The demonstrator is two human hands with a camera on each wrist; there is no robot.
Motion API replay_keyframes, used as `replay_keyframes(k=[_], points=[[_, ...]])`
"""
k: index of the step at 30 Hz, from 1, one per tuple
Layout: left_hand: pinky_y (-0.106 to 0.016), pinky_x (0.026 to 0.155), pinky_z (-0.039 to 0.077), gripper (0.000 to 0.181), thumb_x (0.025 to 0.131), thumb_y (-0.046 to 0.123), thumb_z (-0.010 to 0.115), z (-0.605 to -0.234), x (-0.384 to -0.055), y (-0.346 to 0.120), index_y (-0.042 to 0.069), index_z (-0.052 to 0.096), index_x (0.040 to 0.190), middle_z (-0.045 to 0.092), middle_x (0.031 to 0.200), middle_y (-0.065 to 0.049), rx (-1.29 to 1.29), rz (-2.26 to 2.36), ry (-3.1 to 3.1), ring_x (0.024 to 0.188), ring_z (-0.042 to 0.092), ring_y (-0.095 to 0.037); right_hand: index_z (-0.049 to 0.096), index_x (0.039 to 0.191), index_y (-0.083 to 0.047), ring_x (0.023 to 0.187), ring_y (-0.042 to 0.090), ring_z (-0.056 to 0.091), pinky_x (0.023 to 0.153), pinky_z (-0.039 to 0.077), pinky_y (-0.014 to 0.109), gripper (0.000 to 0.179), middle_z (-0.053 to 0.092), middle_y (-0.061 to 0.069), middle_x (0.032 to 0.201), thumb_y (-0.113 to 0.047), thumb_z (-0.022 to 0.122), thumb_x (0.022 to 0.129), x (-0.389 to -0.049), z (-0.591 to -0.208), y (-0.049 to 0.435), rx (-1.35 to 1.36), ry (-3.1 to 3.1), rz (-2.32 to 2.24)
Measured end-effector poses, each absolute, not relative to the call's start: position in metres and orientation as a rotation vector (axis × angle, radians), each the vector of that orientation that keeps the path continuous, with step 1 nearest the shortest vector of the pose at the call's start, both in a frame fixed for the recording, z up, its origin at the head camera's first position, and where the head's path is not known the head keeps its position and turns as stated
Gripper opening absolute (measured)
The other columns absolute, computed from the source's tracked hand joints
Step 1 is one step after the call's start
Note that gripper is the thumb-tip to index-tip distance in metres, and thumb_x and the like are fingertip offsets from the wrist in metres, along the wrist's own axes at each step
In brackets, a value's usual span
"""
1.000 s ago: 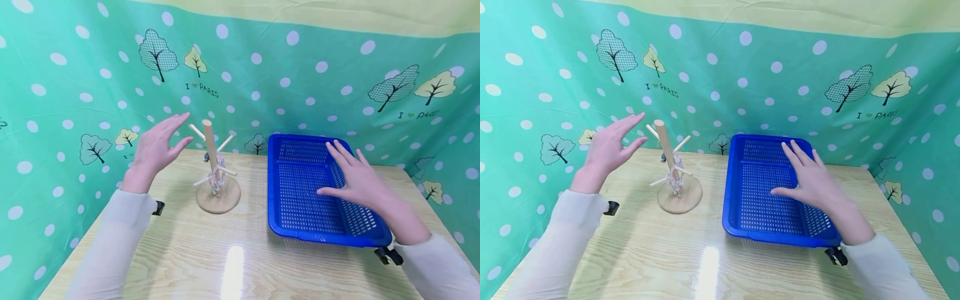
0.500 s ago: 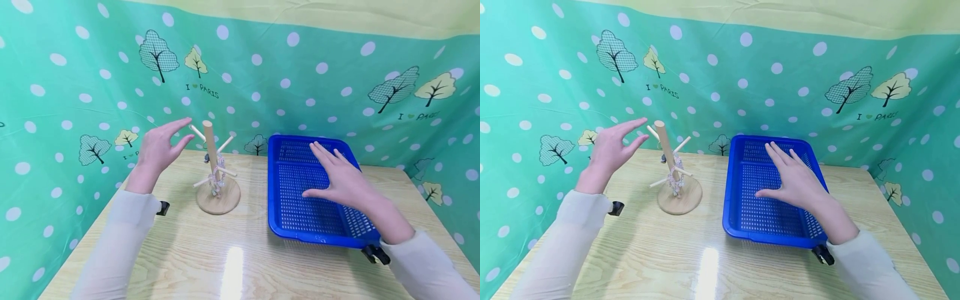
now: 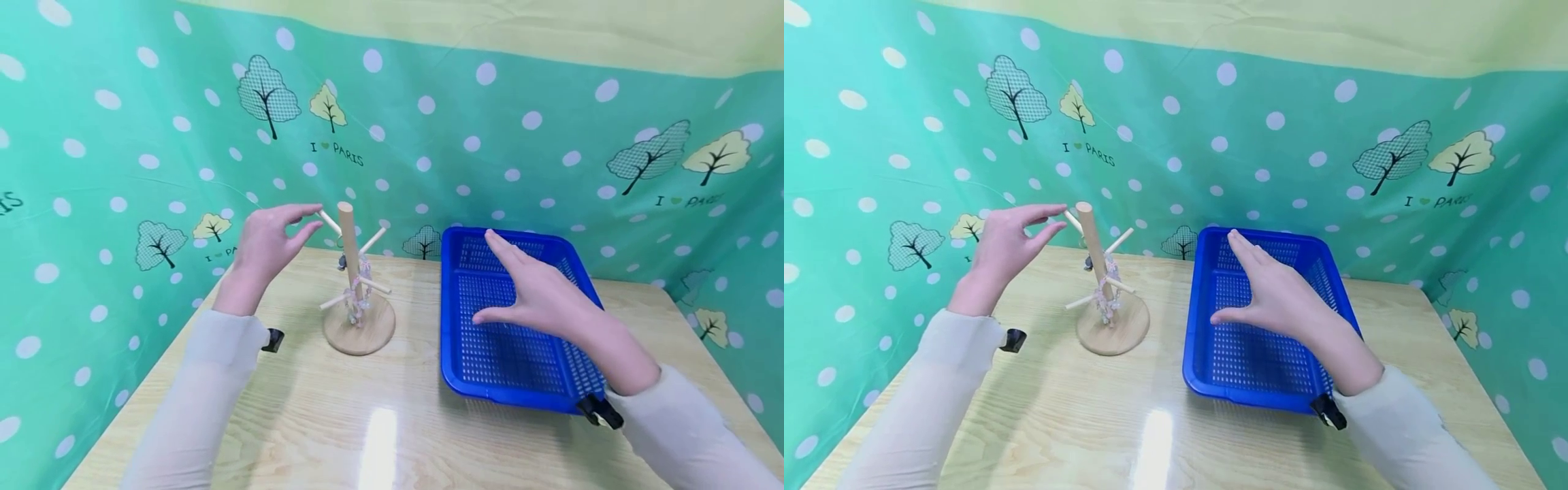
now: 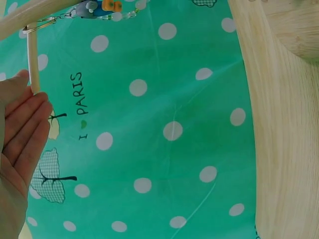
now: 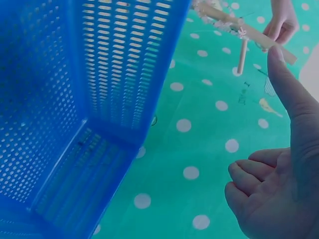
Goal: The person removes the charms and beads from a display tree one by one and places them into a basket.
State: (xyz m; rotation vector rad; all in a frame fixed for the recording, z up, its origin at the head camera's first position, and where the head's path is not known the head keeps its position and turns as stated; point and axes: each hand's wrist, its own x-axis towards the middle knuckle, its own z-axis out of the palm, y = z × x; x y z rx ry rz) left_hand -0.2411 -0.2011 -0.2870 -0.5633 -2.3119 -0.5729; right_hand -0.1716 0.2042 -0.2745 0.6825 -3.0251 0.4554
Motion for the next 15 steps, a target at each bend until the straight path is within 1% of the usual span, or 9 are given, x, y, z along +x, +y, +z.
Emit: replay_keyframes(k=[3, 5, 6, 7, 9, 12, 13, 15], points=[[-0.045, 0.079, 0.060, 0.028, 0.091, 0.020, 0.074, -0.287, -0.242, -0.200, 0.010, 0.074, 0.117, 0.075, 0.112, -0.011, -0.564, -0.612, -2.319, 0.093, 0.075, -0.033, 0.010, 0.161, -0.017, 0.148, 0.039, 0.034, 0.114, 0.039, 0.058, 0.120, 0.021, 0.011, 0.167, -0.063, 0.079, 0.074, -0.178, -0.276, 0.194, 0.730, -2.982, 0.510], [-0.045, 0.081, 0.060, 0.027, 0.090, 0.019, 0.075, -0.286, -0.244, -0.199, 0.010, 0.074, 0.116, 0.076, 0.111, -0.011, -0.562, -0.633, -2.319, 0.094, 0.075, -0.032, 0.017, 0.161, -0.015, 0.143, 0.037, 0.041, 0.111, 0.042, 0.055, 0.115, 0.028, 0.012, 0.164, -0.058, 0.081, 0.075, -0.184, -0.277, 0.187, 0.760, -2.951, 0.540], [-0.044, 0.082, 0.060, 0.027, 0.090, 0.019, 0.075, -0.286, -0.244, -0.199, 0.010, 0.074, 0.116, 0.076, 0.111, -0.011, -0.561, -0.640, -2.319, 0.094, 0.075, -0.032, 0.021, 0.160, -0.014, 0.137, 0.036, 0.050, 0.110, 0.045, 0.054, 0.112, 0.031, 0.013, 0.163, -0.055, 0.082, 0.076, -0.187, -0.278, 0.183, 0.772, -2.938, 0.552], [-0.045, 0.084, 0.060, 0.026, 0.090, 0.019, 0.074, -0.285, -0.244, -0.199, 0.010, 0.074, 0.115, 0.076, 0.111, -0.011, -0.559, -0.648, -2.323, 0.095, 0.075, -0.032, 0.024, 0.159, -0.013, 0.132, 0.035, 0.055, 0.108, 0.046, 0.053, 0.109, 0.035, 0.014, 0.161, -0.052, 0.083, 0.076, -0.191, -0.278, 0.179, 0.779, -2.927, 0.563], [-0.045, 0.085, 0.060, 0.025, 0.091, 0.017, 0.074, -0.284, -0.245, -0.199, 0.010, 0.075, 0.114, 0.076, 0.110, -0.011, -0.552, -0.662, -2.331, 0.095, 0.074, -0.032, 0.030, 0.157, -0.012, 0.126, 0.034, 0.060, 0.106, 0.049, 0.052, 0.102, 0.040, 0.014, 0.158, -0.046, 0.084, 0.077, -0.197, -0.279, 0.170, 0.793, -2.918, 0.587], [-0.045, 0.087, 0.059, 0.022, 0.092, 0.018, 0.072, -0.284, -0.246, -0.198, 0.010, 0.075, 0.113, 0.076, 0.109, -0.010, -0.539, -0.683, -2.353, 0.096, 0.074, -0.032, 0.038, 0.153, -0.010, 0.125, 0.033, 0.061, 0.106, 0.049, 0.051, 0.092, 0.047, 0.014, 0.153, -0.040, 0.084, 0.079, -0.207, -0.279, 0.157, 0.818, -2.907, 0.643], [-0.045, 0.087, 0.059, 0.021, 0.092, 0.018, 0.072, -0.284, -0.246, -0.198, 0.010, 0.075, 0.112, 0.077, 0.108, -0.010, -0.532, -0.696, -2.357, 0.096, 0.074, -0.032, 0.041, 0.152, -0.010, 0.131, 0.033, 0.057, 0.106, 0.049, 0.050, 0.088, 0.049, 0.013, 0.152, -0.038, 0.084, 0.080, -0.209, -0.279, 0.153, 0.831, -2.901, 0.670], [-0.044, 0.086, 0.060, 0.020, 0.092, 0.018, 0.072, -0.284, -0.246, -0.199, 0.010, 0.076, 0.110, 0.077, 0.107, -0.010, -0.519, -0.720, -2.362, 0.096, 0.075, -0.031, 0.047, 0.148, -0.008, 0.133, 0.032, 0.056, 0.105, 0.050, 0.048, 0.079, 0.053, 0.013, 0.148, -0.033, 0.083, 0.082, -0.215, -0.280, 0.144, 0.860, -2.888, 0.738]])
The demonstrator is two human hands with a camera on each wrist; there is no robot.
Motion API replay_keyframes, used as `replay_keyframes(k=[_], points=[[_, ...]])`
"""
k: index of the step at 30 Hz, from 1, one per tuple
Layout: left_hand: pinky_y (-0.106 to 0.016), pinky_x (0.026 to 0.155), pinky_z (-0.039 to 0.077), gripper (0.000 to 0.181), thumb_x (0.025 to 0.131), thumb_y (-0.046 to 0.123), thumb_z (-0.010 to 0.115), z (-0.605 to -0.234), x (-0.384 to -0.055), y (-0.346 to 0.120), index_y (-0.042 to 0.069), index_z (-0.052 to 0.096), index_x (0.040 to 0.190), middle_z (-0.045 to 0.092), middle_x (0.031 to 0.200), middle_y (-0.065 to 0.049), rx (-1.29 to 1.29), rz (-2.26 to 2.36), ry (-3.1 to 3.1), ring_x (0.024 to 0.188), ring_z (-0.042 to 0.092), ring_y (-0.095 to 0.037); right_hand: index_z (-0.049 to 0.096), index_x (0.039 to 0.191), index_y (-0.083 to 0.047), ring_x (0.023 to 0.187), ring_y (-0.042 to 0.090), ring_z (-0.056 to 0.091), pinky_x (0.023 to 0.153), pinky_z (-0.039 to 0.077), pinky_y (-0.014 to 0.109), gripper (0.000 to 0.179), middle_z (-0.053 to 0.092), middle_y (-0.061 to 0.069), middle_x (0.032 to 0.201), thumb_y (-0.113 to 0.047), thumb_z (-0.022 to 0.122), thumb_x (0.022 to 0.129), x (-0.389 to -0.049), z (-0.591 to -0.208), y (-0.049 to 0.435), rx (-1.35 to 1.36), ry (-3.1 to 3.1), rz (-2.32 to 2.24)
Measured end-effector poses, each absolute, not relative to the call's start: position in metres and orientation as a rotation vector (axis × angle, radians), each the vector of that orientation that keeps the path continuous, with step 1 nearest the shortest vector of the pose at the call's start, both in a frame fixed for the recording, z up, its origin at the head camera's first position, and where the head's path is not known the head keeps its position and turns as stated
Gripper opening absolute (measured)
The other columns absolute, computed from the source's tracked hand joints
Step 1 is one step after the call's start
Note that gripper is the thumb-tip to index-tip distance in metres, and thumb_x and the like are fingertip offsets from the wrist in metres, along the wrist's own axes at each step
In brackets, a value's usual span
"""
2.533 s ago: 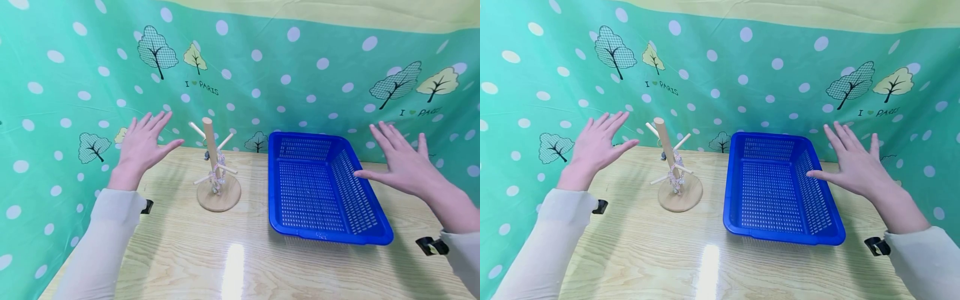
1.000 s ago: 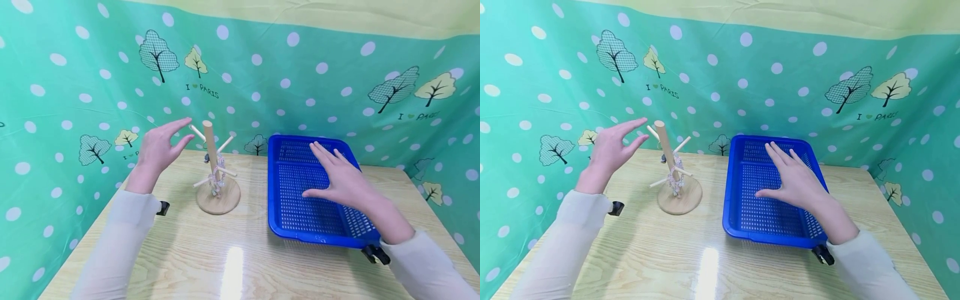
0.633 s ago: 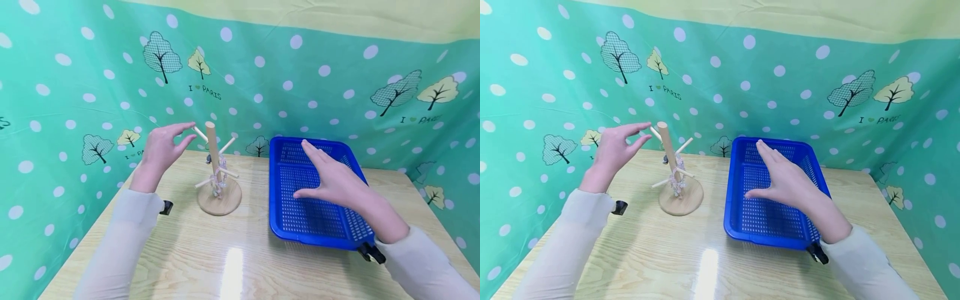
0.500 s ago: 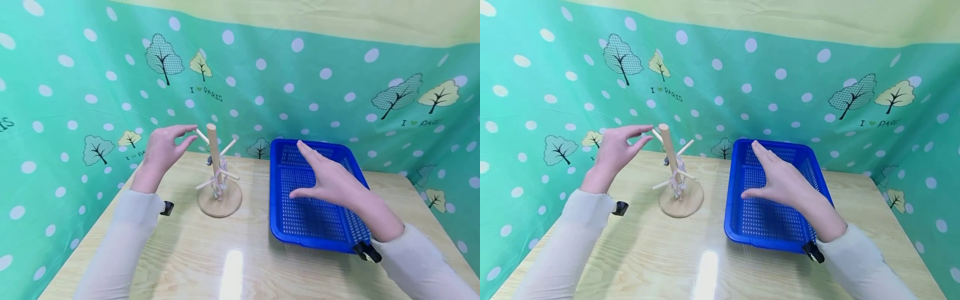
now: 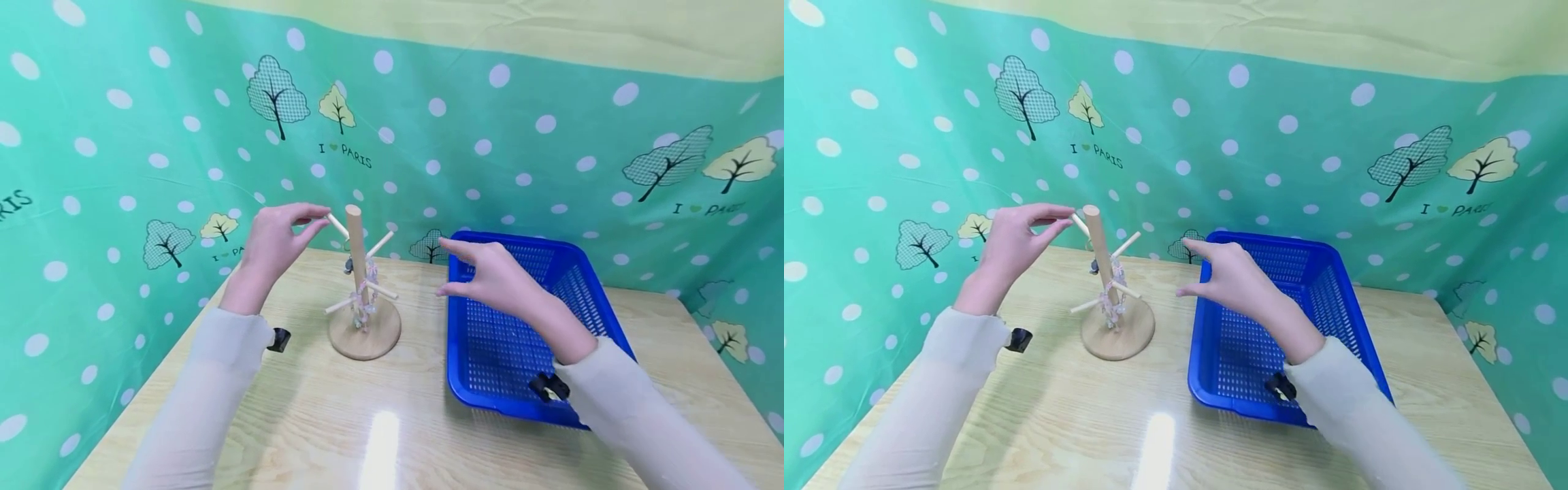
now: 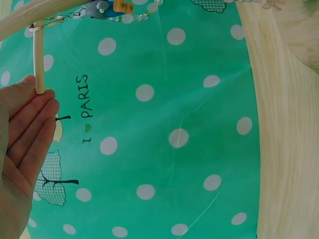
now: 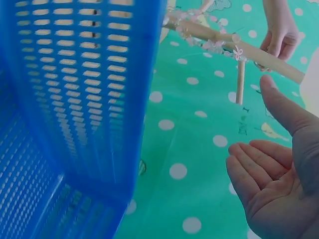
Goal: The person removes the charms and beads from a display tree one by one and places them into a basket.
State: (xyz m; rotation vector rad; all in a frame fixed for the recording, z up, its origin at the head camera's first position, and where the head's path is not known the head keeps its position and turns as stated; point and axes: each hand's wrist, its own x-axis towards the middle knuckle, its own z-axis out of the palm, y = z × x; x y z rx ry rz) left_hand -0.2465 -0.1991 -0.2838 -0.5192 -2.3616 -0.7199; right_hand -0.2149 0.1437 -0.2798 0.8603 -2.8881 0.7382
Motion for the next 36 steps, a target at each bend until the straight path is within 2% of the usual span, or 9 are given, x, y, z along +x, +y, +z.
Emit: replay_keyframes(k=[6, 12, 21, 36], points=[[-0.042, 0.083, 0.060, 0.016, 0.092, 0.015, 0.072, -0.279, -0.246, -0.198, 0.009, 0.077, 0.106, 0.078, 0.102, -0.010, -0.503, -0.758, -2.376, 0.092, 0.075, -0.028, 0.062, 0.134, -0.006, 0.122, 0.028, 0.065, 0.099, 0.056, 0.039, 0.055, 0.066, 0.013, 0.134, -0.020, 0.081, 0.084, -0.230, -0.285, 0.122, 0.889, -2.872, 1.026], [-0.042, 0.080, 0.061, 0.014, 0.092, 0.013, 0.071, -0.274, -0.246, -0.197, 0.008, 0.077, 0.103, 0.078, 0.100, -0.012, -0.490, -0.744, -2.426, 0.088, 0.075, -0.027, 0.070, 0.122, -0.004, 0.109, 0.025, 0.072, 0.091, 0.059, 0.034, 0.039, 0.074, 0.013, 0.118, -0.017, 0.078, 0.087, -0.243, -0.296, 0.101, 0.851, -2.894, 1.240], [-0.043, 0.080, 0.061, 0.013, 0.094, 0.013, 0.068, -0.270, -0.246, -0.195, 0.009, 0.077, 0.103, 0.077, 0.101, -0.013, -0.476, -0.741, -2.507, 0.089, 0.075, -0.029, 0.072, 0.116, 0.000, 0.106, 0.024, 0.073, 0.089, 0.060, 0.031, 0.031, 0.075, 0.014, 0.113, -0.012, 0.077, 0.087, -0.256, -0.316, 0.079, 0.881, -2.935, 1.410], [-0.041, 0.079, 0.061, 0.011, 0.094, 0.012, 0.069, -0.268, -0.251, -0.197, 0.008, 0.077, 0.101, 0.077, 0.101, -0.013, -0.457, -0.779, -2.498, 0.088, 0.075, -0.028, 0.073, 0.109, 0.002, 0.098, 0.021, 0.075, 0.084, 0.060, 0.027, 0.023, 0.077, 0.015, 0.105, -0.005, 0.076, 0.087, -0.268, -0.321, 0.054, 0.910, -2.998, 1.468]])
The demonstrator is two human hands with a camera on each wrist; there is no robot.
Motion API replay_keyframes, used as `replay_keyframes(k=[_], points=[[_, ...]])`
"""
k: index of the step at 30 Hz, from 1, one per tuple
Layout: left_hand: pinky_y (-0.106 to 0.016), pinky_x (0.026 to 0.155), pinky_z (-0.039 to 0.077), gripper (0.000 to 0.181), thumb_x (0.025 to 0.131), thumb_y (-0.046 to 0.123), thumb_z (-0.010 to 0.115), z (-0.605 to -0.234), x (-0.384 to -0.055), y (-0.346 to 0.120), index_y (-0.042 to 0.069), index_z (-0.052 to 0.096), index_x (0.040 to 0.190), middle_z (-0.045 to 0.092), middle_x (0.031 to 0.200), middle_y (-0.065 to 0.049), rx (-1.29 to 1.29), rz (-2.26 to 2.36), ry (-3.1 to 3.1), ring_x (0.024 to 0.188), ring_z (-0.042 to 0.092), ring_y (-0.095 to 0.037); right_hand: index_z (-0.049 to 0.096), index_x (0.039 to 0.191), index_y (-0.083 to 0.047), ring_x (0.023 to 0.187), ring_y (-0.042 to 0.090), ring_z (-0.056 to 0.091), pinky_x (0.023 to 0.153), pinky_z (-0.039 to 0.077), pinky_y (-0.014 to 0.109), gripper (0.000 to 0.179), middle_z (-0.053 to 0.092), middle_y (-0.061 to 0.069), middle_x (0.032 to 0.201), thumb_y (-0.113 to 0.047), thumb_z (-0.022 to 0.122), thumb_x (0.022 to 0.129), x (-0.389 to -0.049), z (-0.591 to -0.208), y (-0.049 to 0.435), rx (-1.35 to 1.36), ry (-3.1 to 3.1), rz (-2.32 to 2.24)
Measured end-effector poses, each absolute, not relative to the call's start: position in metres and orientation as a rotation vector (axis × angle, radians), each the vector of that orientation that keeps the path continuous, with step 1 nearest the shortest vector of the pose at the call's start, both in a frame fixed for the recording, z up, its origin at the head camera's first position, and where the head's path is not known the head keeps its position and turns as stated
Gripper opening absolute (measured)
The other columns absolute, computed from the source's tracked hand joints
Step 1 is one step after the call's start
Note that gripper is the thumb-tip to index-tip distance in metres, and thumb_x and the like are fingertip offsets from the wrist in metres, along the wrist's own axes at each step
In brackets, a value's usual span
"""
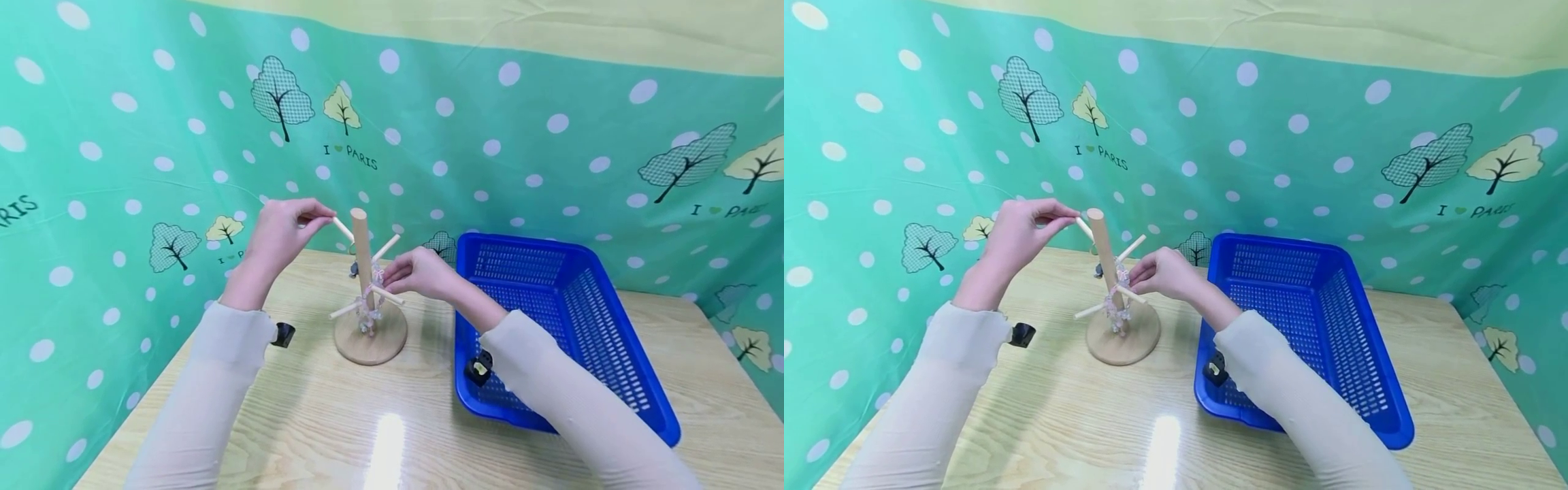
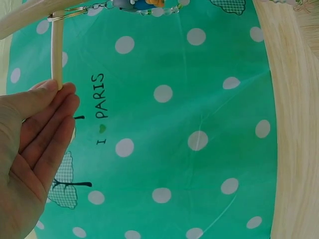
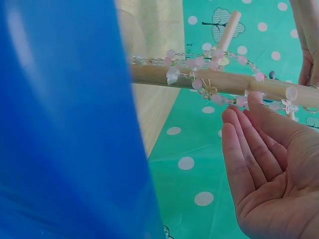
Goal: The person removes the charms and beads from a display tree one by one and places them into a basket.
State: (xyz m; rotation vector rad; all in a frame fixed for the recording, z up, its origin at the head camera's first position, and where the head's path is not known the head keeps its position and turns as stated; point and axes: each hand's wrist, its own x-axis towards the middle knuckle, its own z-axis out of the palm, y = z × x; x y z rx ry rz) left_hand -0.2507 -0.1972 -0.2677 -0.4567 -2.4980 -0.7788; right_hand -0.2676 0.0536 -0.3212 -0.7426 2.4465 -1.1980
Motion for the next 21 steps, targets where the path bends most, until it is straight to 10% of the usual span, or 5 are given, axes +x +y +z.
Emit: replay_keyframes(k=[21], points=[[-0.042, 0.080, 0.061, 0.013, 0.094, 0.012, 0.069, -0.2624, -0.2508, -0.1975, 0.006, 0.076, 0.102, 0.076, 0.101, -0.015, -0.456, -0.821, -2.542, 0.088, 0.074, -0.029, 0.072, 0.098, -0.004, 0.080, 0.011, 0.070, 0.073, 0.056, 0.021, 0.011, 0.076, 0.007, 0.090, -0.006, 0.074, 0.087, -0.2598, -0.3155, 0.0503, -0.658, 2.539, -1.128]])
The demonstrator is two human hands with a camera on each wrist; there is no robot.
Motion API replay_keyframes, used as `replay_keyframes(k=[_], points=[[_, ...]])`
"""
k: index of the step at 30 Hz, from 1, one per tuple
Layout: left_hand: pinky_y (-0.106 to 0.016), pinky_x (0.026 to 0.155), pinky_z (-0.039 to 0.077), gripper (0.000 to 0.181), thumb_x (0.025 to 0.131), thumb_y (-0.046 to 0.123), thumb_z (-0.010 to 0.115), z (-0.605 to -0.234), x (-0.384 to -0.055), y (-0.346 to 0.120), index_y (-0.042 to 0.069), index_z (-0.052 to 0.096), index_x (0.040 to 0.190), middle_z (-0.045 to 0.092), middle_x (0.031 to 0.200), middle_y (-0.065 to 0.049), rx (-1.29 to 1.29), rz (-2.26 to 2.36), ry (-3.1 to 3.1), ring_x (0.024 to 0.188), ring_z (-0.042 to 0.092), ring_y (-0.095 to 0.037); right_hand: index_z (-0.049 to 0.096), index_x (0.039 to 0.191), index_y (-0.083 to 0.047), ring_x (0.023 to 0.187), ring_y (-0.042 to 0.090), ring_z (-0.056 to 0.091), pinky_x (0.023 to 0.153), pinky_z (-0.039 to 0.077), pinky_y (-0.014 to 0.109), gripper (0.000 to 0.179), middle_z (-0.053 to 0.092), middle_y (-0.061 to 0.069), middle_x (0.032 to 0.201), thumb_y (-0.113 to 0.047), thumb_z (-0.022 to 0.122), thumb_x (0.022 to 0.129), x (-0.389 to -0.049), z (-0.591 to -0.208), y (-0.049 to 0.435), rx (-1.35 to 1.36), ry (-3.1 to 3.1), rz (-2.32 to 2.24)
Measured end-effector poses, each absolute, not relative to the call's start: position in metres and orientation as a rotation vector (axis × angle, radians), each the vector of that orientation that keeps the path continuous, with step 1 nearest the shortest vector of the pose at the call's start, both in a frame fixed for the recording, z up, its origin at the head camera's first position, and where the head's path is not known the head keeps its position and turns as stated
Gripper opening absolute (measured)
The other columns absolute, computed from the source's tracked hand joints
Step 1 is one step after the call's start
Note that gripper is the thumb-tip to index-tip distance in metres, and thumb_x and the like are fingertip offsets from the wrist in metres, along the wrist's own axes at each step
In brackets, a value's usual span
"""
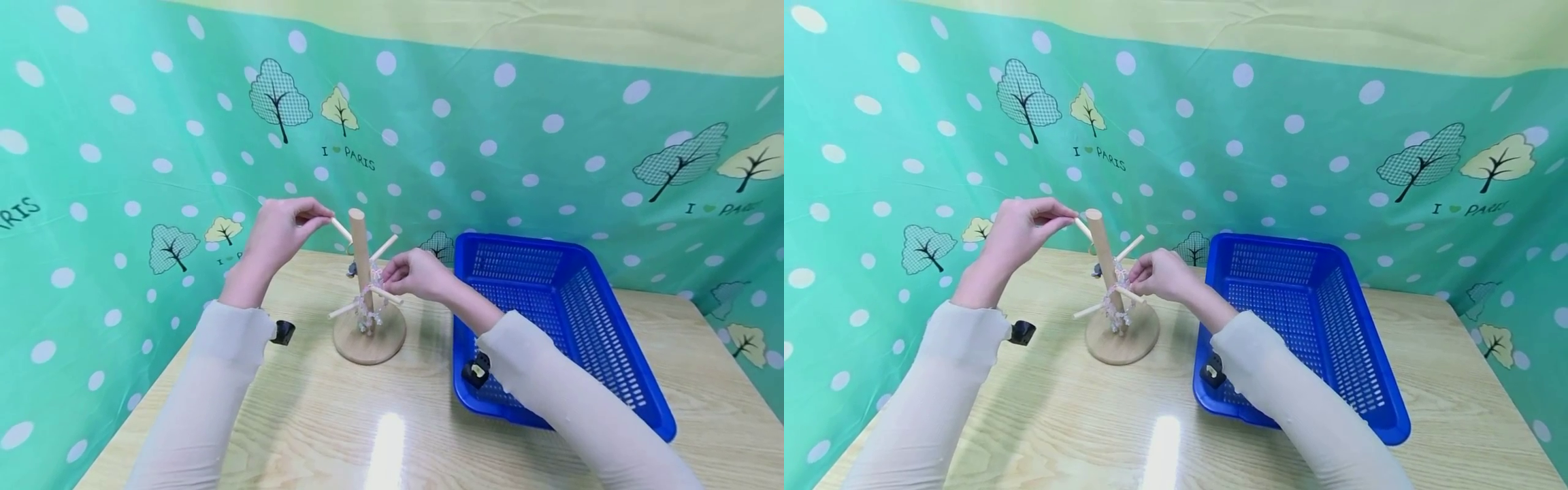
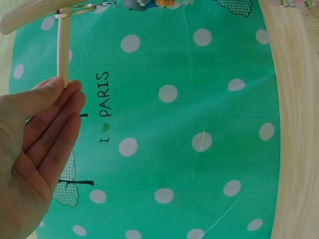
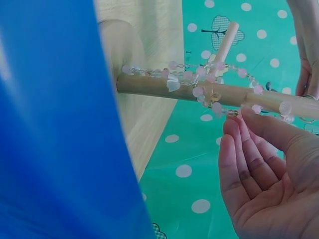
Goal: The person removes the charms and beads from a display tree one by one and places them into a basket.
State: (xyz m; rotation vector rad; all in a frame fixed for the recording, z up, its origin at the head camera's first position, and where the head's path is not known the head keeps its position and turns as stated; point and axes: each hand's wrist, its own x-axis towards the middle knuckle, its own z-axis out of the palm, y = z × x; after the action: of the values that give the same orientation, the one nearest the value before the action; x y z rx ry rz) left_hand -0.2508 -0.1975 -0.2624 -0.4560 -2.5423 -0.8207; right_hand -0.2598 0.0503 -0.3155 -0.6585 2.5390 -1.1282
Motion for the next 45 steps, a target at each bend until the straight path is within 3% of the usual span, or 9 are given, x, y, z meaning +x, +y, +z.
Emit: replay_keyframes(k=[21, 32, 45], points=[[-0.046, 0.091, 0.055, 0.010, 0.094, 0.013, 0.070, -0.239, -0.260, -0.200, 0.005, 0.075, 0.098, 0.075, 0.100, -0.015, -0.496, -0.854, -2.788, 0.096, 0.070, -0.030, 0.075, 0.093, -0.004, 0.076, 0.008, 0.068, 0.075, 0.055, 0.023, 0.007, 0.076, 0.008, 0.086, -0.009, 0.074, 0.088, -0.242, -0.310, 0.073, -0.665, 2.515, -1.184], [-0.044, 0.088, 0.055, 0.011, 0.094, 0.012, 0.070, -0.239, -0.261, -0.201, 0.005, 0.075, 0.099, 0.075, 0.100, -0.016, -0.488, -0.889, -2.773, 0.094, 0.069, -0.029, 0.075, 0.094, -0.003, 0.078, 0.012, 0.068, 0.075, 0.055, 0.029, 0.009, 0.076, 0.007, 0.086, -0.010, 0.074, 0.088, -0.238, -0.306, 0.088, -0.680, 2.494, -1.259], [-0.046, 0.090, 0.054, 0.011, 0.094, 0.012, 0.070, -0.239, -0.259, -0.203, 0.004, 0.074, 0.099, 0.074, 0.101, -0.016, -0.480, -0.880, -2.788, 0.095, 0.068, -0.030, 0.075, 0.094, -0.006, 0.079, 0.013, 0.067, 0.075, 0.053, 0.027, 0.009, 0.075, 0.003, 0.084, -0.012, 0.074, 0.087, -0.236, -0.304, 0.102, -0.652, 2.481, -1.310]])
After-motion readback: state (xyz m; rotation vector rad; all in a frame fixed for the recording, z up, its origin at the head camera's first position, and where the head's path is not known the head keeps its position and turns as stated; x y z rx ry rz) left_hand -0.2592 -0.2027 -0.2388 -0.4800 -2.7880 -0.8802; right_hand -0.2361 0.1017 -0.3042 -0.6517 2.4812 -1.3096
